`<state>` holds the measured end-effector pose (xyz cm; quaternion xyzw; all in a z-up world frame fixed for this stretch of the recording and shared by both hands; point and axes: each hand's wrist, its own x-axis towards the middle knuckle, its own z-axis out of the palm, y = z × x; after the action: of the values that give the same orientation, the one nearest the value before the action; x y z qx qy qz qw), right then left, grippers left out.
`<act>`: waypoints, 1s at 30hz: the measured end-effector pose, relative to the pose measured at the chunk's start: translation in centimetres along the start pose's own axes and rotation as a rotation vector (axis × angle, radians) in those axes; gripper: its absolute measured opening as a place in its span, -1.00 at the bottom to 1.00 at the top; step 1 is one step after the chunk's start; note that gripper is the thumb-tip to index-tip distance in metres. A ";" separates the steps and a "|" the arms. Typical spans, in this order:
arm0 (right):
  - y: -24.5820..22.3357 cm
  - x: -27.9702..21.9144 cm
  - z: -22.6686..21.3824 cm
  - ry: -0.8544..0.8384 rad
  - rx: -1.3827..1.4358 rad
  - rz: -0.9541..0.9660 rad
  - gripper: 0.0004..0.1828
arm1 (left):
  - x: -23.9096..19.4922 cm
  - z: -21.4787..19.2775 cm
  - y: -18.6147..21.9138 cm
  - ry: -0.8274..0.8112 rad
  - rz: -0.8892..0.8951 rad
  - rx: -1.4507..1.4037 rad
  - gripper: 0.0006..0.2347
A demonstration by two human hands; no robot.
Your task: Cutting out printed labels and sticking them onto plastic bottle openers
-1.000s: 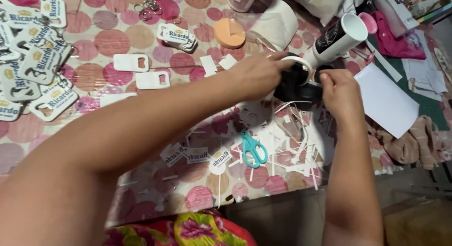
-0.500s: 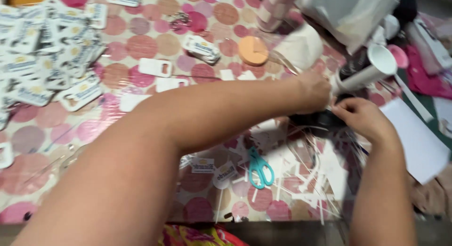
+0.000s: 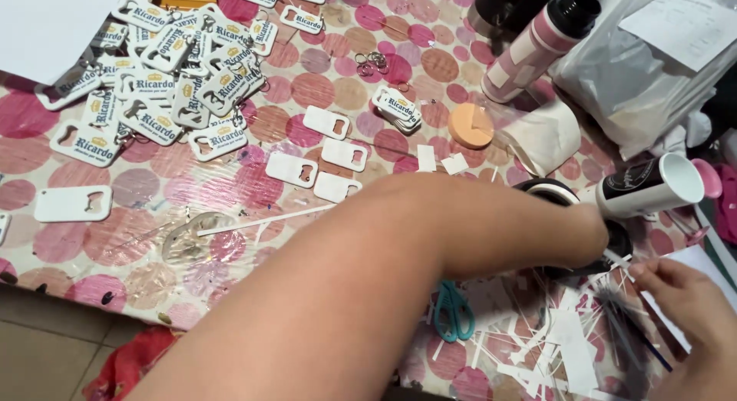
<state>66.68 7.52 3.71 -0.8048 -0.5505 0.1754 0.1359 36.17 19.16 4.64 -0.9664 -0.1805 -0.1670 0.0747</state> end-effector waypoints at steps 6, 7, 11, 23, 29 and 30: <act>-2.2 -1.3 4.1 0.068 -0.188 0.040 -0.76 | 0.4 -0.1 1.9 0.115 0.035 -0.013 -0.84; -3.8 -1.9 3.9 0.068 -0.190 0.038 -0.76 | 0.5 -0.1 2.2 0.134 0.041 -0.014 -0.84; -5.2 -2.8 4.3 0.093 -0.518 0.235 -0.69 | 0.8 -0.1 3.1 0.208 0.076 -0.013 -0.86; -15.3 -18.9 8.1 0.662 0.273 -0.220 -0.68 | -10.8 -4.7 0.5 0.127 -0.329 -0.702 -0.91; -24.1 -21.4 16.0 0.480 0.934 -0.326 -0.78 | -26.1 -8.6 0.2 0.404 -0.966 -1.434 -0.82; -26.0 -21.7 17.0 0.399 0.969 -0.367 -0.83 | -27.8 -9.3 0.5 0.453 -1.105 -1.492 -0.77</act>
<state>30.37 -2.98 1.96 -0.5588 -0.5015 0.2263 0.6205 9.11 7.81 3.56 -0.4879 -0.4398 -0.4337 -0.6168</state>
